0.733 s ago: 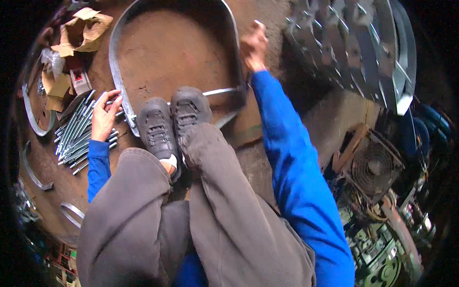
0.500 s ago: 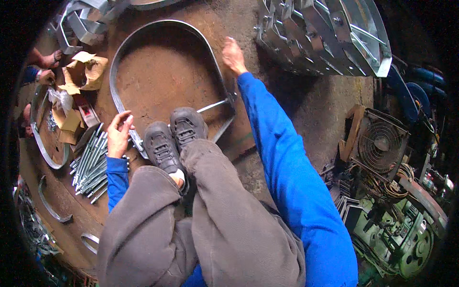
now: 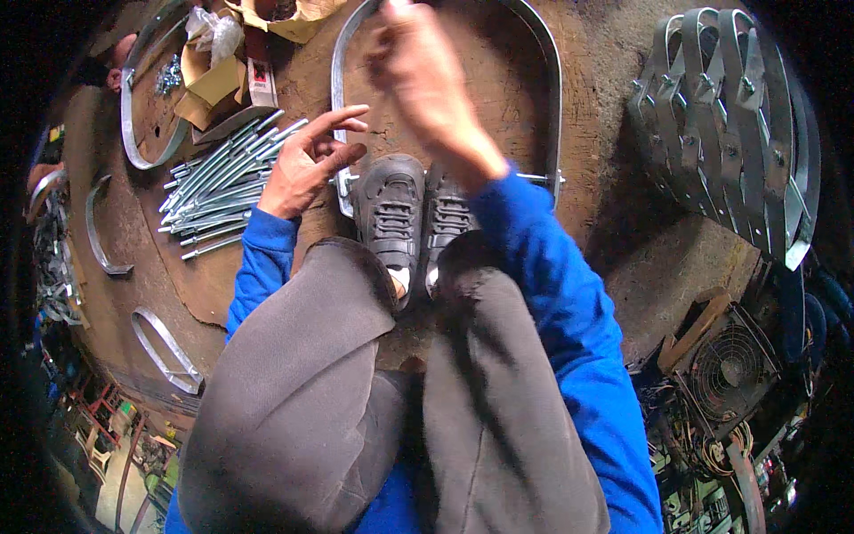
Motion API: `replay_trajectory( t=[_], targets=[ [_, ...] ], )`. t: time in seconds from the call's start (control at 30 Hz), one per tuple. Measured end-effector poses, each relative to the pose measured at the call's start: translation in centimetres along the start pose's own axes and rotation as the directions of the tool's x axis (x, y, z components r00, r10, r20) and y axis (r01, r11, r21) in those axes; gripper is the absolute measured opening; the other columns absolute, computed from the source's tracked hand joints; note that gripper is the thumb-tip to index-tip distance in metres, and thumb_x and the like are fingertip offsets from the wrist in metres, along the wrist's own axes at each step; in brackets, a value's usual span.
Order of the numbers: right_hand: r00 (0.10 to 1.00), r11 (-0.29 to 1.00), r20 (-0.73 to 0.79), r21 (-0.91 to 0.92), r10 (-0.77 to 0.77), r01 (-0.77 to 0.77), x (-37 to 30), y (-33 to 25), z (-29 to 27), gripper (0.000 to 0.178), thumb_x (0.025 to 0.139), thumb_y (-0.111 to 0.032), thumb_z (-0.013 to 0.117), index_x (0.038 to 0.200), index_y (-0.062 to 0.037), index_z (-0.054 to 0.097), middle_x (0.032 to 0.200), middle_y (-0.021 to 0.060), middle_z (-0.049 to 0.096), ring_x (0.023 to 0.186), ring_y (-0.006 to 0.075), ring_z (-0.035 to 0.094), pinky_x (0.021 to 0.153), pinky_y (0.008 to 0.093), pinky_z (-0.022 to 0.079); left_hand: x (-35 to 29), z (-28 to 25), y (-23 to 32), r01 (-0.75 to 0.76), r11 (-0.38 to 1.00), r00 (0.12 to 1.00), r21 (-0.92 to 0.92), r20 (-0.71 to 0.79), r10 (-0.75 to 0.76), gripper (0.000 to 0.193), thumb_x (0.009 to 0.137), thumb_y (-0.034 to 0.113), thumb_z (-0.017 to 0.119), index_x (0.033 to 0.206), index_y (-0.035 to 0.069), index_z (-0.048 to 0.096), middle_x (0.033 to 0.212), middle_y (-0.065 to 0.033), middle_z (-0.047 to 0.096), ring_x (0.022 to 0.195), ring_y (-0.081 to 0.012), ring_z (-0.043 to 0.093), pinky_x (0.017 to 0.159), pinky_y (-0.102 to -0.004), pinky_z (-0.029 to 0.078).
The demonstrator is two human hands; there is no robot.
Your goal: The person assembles a metal frame by inserting long bolts into pre-drilled holes on a curved metal piece. They use their hands to align the bolts and secure them, working on a cluttered workshop floor surrounded by other metal parts and tools.
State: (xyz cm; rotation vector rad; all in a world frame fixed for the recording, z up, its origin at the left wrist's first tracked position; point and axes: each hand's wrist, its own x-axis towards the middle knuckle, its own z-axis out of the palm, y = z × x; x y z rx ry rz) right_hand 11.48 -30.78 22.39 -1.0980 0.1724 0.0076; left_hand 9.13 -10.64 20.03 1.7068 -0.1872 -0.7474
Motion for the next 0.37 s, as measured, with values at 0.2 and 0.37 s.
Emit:
replay_trajectory(
  t=[0.2, 0.37],
  targets=[
    [0.993, 0.947, 0.114, -0.32, 0.012, 0.026, 0.7, 8.3, 5.7, 0.041, 0.106, -0.044, 0.041, 0.095, -0.005, 0.048, 0.079, 0.0012, 0.049, 0.071, 0.0092, 0.044, 0.065, 0.0283, 0.043, 0.0, -1.8, -7.0, 0.004, 1.0, 0.993, 0.03, -0.12, -0.001, 0.011, 0.093, 0.003, 0.063, 0.103, 0.0, 0.066, 0.084, -0.0055, 0.071, 0.073, -0.0131, 0.069, 0.066, -0.0273, 0.057],
    [0.992, 0.951, 0.114, -0.309, 0.053, -0.015, -1.2, 12.4, 5.1, 0.035, 0.105, -0.036, 0.044, 0.103, -0.0014, 0.049, 0.082, 0.0191, 0.06, 0.076, 0.0313, 0.059, 0.072, 0.0426, 0.047, -0.7, -1.9, -9.3, 0.064, 0.959, 0.988, 0.277, -0.154, -0.021, 0.02, 0.091, -0.007, 0.056, 0.106, 0.002, 0.067, 0.092, -0.0102, 0.072, 0.081, -0.0165, 0.072, 0.069, -0.0288, 0.059]
  ],
)
